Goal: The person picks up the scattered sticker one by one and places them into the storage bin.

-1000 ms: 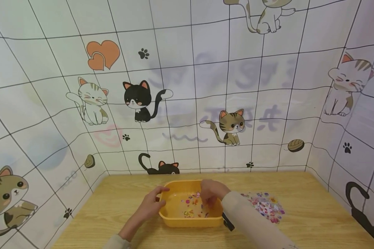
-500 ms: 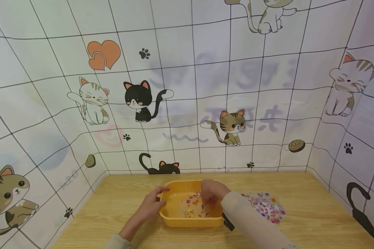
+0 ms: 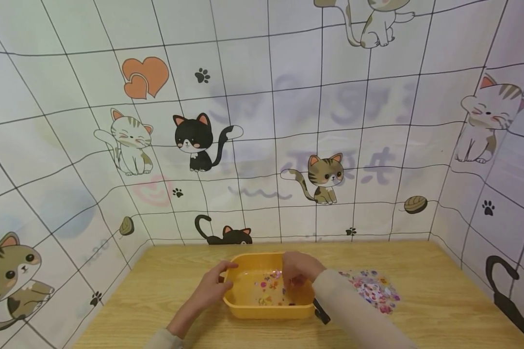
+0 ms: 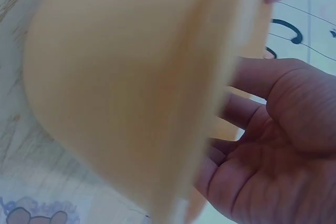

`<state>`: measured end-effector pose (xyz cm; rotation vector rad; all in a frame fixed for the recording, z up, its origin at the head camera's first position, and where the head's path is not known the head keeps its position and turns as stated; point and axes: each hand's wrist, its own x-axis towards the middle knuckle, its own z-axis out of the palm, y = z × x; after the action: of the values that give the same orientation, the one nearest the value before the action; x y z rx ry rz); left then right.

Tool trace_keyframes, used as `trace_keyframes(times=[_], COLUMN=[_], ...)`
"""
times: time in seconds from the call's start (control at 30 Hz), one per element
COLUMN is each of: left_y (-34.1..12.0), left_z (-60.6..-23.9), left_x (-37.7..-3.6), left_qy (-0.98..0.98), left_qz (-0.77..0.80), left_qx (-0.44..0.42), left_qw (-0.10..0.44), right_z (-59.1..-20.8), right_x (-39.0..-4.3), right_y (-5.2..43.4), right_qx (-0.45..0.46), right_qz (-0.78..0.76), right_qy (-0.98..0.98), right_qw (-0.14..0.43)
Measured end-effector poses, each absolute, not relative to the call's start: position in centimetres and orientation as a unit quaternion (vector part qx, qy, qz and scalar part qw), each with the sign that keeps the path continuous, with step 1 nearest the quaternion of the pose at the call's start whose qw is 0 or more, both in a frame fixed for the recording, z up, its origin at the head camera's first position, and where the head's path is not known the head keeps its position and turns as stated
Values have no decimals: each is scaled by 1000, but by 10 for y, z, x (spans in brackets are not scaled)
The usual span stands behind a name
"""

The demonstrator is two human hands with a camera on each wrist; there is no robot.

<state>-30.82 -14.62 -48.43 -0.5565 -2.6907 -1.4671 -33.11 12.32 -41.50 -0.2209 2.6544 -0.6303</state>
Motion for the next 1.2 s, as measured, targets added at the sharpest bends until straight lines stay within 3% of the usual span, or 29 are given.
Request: trace_keyframes(times=[0.7,1.2], left_y=[-148,-146], left_z=[-488,-486], left_x=[-310,-310], left_qy=[-868,-864], left_qz=[-464,-471], left_qx=[-177,-177], left_qw=[19,12], right_z=[-376,-385], right_x=[-315,-305], right_y=[172,219], right_qx=[-226,-249], right_qz=[-341,-415], right_qy=[904,871], right_qw=[124,81])
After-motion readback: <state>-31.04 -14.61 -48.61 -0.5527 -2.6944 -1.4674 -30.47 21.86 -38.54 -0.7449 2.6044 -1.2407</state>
